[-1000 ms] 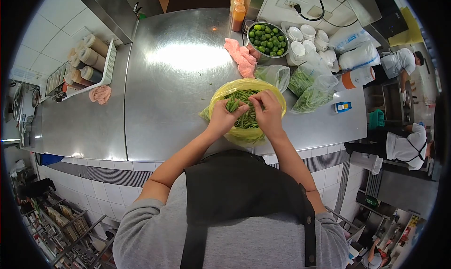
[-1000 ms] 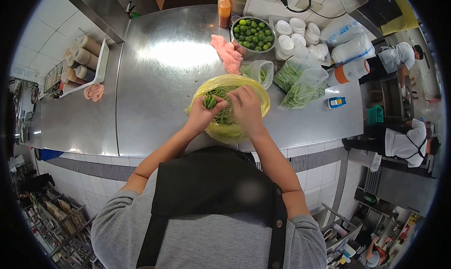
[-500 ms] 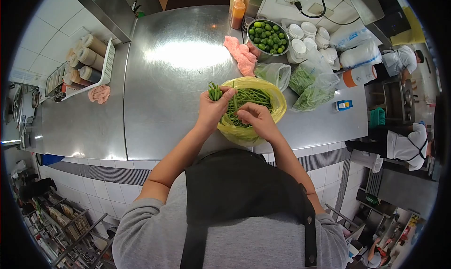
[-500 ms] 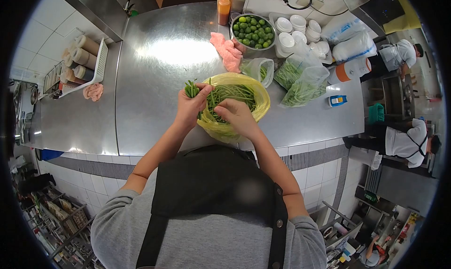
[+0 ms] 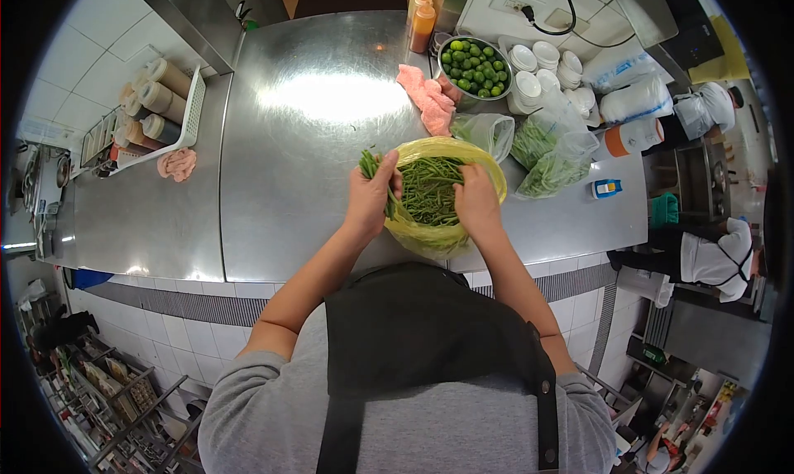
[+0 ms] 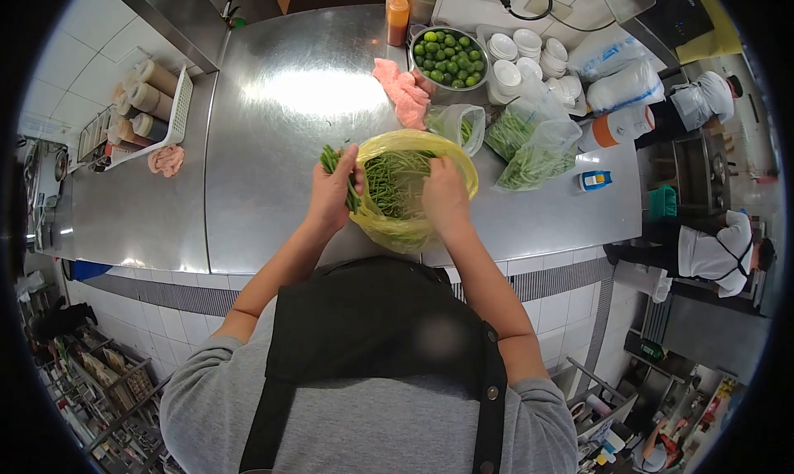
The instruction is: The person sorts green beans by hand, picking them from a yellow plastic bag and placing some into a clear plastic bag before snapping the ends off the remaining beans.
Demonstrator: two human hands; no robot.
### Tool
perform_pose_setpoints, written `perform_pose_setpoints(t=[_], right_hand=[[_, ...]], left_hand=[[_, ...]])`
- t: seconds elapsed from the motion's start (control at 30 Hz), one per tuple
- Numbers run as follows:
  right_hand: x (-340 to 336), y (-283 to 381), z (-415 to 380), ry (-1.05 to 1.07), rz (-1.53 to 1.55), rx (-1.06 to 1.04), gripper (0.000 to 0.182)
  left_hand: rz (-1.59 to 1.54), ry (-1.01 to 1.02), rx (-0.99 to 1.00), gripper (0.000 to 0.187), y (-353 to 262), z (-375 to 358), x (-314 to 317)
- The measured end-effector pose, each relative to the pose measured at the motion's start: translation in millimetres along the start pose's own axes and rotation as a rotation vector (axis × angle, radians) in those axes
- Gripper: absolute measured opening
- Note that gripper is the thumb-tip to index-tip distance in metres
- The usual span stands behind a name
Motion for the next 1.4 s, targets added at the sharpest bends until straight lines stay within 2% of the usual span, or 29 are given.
perform_pose_setpoints(t=[0.03,0.07,0.1,0.2,0.33,0.37,0.4,0.43,0.47,0.5,0.53,0.73,0.83,0.9,0.97,1.03,1.1,1.13,1.2,1.23,1.3,1.37,1.4], right_hand=[[1,-4,4,0.0,-0.001,-0.004,0.024],[3,-12,9,0.032,-0.076,0.077,0.026],[6,-18,13,0.064,-0.151,0.158,0.028],[11,-23,18,0.009,-0.214,0.177,0.023],[-13,-2,11,0.024,-0.145,0.161,0.015],[-22,10,7,0.012,-0.023,0.078,0.013],[-31,22,3,0.0,0.098,-0.004,0.011],[-39,30,0,0.0,0.097,-0.001,0.011],[-45,42,-4,0.046,0.163,-0.093,0.013],[-50,52,-7,0.092,0.23,-0.186,0.014],[-55,55,-8,0.089,0.23,-0.182,0.014],[-64,57,-6,0.118,0.303,-0.24,0.018],[-66,52,-5,0.183,0.447,-0.163,0.014],[-64,44,-4,0.149,0.267,-0.202,0.011],[-65,42,-2,0.139,0.271,-0.203,0.01],[-66,42,-2,0.13,0.275,-0.204,0.009],[-64,36,2,0.23,0.508,-0.029,0.009],[-61,33,2,0.232,0.508,-0.031,0.009],[-40,15,0,0.49,1.135,0.316,0.009],[-38,14,-1,0.491,1.136,0.316,0.009],[-29,13,-8,0.675,1.533,0.519,0.008],[-26,8,-7,0.678,1.531,0.518,0.009],[-22,5,-8,0.68,1.531,0.52,0.009]], left_hand=[[-0.036,0.0,-0.062,0.029,3,-3,5],[-0.072,0.001,-0.124,0.031,6,-6,9],[-0.088,0.02,-0.131,0.031,12,-8,11],[-0.131,0.135,-0.091,0.025,21,-12,19],[0.157,0.225,-0.056,0.022,16,-10,13],[0.156,0.224,-0.057,0.022,12,-9,14],[0.288,0.251,-0.054,0.02,7,-8,17],[0.42,0.279,-0.051,0.018,5,-7,19],[0.42,0.283,-0.053,0.018,9,-5,20],[0.509,0.412,0.256,0.016,0,-4,30],[0.588,0.536,0.569,0.019,-8,-8,39],[0.847,0.695,0.53,0.041,-18,-1,42],[0.917,0.758,0.622,0.041,-19,-4,44],[0.912,0.74,0.635,0.042,-20,-7,44],[0.908,0.721,0.648,0.042,-20,-9,45],[0.843,0.66,0.668,0.035,-21,-10,45],[0.746,0.618,0.66,0.029,-20,-10,47],[0.652,0.575,0.652,0.023,-22,-9,47],[0.631,0.559,0.62,0.023,-29,-13,51],[0.607,0.547,0.588,0.023,-32,-14,53],[0.592,0.568,0.635,0.018,-31,-12,54],[0.577,0.587,0.681,0.012,-32,-13,55],[0.512,0.549,0.471,0.01,-24,-12,51]])
Point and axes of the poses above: each hand's wrist, its own z-axis towards the middle knuckle, its own x-axis out of the palm, y = z × x, the point moved 5 cm from there along z, towards the middle knuckle, and after that the axes turned 11 degrees about x, right-handed, at the moved point
